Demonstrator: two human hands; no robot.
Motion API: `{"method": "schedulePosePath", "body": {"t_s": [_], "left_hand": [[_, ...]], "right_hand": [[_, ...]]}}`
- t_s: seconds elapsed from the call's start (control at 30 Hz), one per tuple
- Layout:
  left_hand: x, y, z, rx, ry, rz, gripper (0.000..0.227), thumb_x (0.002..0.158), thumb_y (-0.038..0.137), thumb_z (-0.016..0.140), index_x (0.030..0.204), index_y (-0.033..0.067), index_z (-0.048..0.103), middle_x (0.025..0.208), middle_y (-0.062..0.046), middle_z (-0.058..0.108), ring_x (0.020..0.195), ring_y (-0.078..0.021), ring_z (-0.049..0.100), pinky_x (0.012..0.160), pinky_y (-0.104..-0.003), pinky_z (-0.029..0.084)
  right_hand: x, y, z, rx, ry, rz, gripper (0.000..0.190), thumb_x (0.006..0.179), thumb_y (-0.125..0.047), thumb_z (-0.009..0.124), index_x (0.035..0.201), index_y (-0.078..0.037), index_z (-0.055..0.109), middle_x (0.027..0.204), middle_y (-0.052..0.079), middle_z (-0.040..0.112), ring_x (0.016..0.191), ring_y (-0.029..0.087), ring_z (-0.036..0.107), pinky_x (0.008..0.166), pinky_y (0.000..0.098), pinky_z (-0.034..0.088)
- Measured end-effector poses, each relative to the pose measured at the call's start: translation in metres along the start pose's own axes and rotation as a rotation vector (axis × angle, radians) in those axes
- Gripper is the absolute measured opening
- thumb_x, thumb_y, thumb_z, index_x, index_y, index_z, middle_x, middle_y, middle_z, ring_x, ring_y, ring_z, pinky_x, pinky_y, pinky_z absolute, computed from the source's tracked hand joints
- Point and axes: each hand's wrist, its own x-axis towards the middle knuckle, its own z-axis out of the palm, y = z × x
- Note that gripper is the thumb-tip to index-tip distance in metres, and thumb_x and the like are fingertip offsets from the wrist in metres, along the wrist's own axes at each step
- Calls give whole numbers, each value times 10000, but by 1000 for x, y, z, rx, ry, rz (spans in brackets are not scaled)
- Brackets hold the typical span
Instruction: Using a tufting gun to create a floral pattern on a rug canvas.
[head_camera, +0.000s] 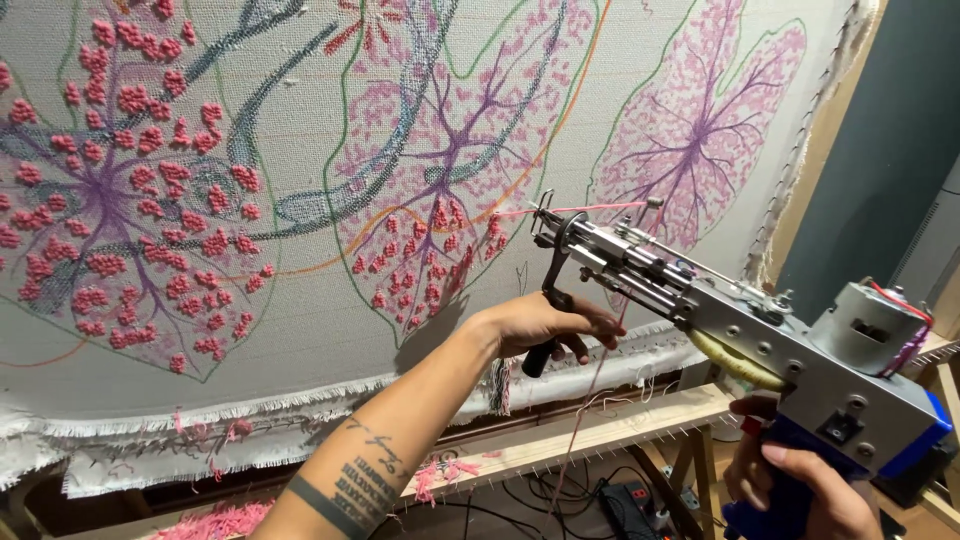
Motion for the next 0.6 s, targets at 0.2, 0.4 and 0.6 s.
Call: {"method": "schedulePosePath", "body": {"t_s": [0.2,0.4,0.6], "left_hand": [[5,31,21,16,-22,-35,373,1007,182,668,1305,-41,678,1308,-144,706,1220,-212,656,828,-360,587],[10,42,47,234,152,-37,402,921,343,734,1200,54,752,1152,-123,757,993,-196,711,795,-322,589],[-52,61,26,1165,1018,320,410,855,495,803,902,89,769,939,-91,749,759,-204,712,681,-342,577]], "right_hand": [[-23,-4,-1,111,-100,-265,566,902,-137,568,1368,183,536,715,105,425,581,246,420,531,385,356],[-21,-2,-26,143,-112,-260,580,907,-166,537,1369,185,521,694,105,396,565,255,400,544,410,360],[-21,2,-47,114,17,-194,560,934,-185,516,1381,150,488,746,112,385,637,269,388,597,419,356]]}}
